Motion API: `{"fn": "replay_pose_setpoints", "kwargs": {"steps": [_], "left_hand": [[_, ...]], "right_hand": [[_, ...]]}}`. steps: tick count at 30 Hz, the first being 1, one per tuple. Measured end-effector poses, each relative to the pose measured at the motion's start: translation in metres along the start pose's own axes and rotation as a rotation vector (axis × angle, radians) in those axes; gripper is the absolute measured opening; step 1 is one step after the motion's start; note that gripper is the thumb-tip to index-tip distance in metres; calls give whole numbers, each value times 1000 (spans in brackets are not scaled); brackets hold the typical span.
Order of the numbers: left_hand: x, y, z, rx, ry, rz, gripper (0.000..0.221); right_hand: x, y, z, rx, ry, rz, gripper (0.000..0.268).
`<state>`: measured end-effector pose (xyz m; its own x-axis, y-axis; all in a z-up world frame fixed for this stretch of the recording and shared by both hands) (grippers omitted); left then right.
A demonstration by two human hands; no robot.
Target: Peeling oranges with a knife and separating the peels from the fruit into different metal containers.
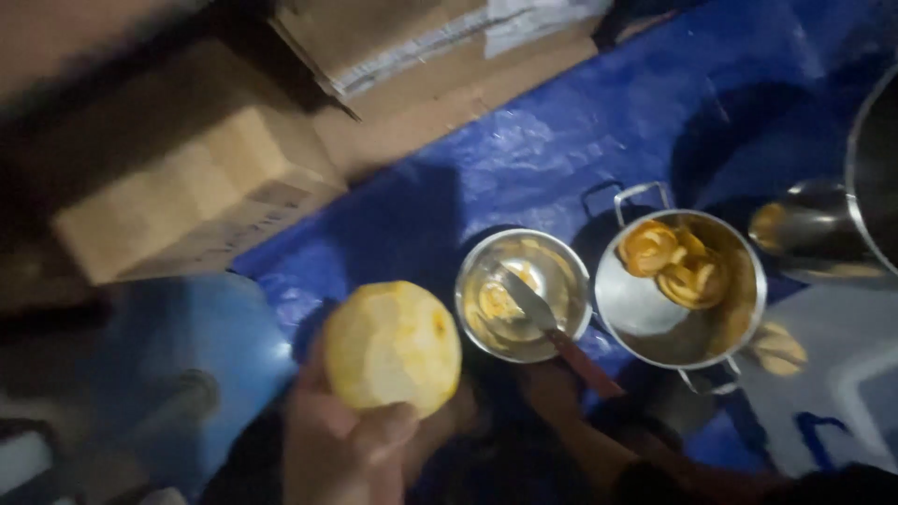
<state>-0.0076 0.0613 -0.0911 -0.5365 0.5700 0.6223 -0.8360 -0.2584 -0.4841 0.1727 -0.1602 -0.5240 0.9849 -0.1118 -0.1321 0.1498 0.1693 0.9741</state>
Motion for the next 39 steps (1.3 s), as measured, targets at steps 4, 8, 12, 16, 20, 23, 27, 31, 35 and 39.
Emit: {"fn": "replay_pose_setpoints", "kwargs": {"steps": [4, 8, 12, 16, 20, 23, 27, 31, 35, 39], "left_hand": [[-5, -10, -1, -161, 103, 55, 98], [1, -26, 3, -285, -10, 186, 69], [3, -44, 13, -123, 38, 207, 52], [2, -67, 25, -63, 104, 145, 52], [-6, -75, 27, -192, 55, 105, 50], [-15, -83, 27, -367, -20, 195, 47], [-14, -106, 35, -584, -91, 306, 63], [-14, -119, 46, -724, -122, 266, 72], [-10, -115, 50, -655, -134, 129, 88], [-14, -104, 36, -533, -151, 168, 99]], "right_hand": [[-17, 34, 9, -430, -105, -467, 21], [2, 92, -29, -73, -209, -553, 18], [11, 174, -70, -82, -202, -489, 11], [20, 228, -55, 136, -193, -302, 7], [43, 208, -37, -29, -362, -112, 46], [56, 190, -32, -172, -460, -260, 44], [63, 193, -28, -213, -558, -455, 69], [62, 176, -11, -283, -461, -331, 47], [44, 144, -8, -524, -442, -357, 84], [59, 135, -2, -408, -533, -459, 48]]}}
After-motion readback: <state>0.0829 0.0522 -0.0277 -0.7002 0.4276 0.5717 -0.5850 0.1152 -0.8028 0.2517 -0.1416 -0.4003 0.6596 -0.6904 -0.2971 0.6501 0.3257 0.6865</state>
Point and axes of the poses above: each hand's wrist, its own z-axis away from the middle knuckle, its own y-axis out of the back of the hand, x = y × z, the point moved 6 cm from there along -z, towards the middle knuckle, and after that the axes turned 1 degree about y, right-handed, at the moved point
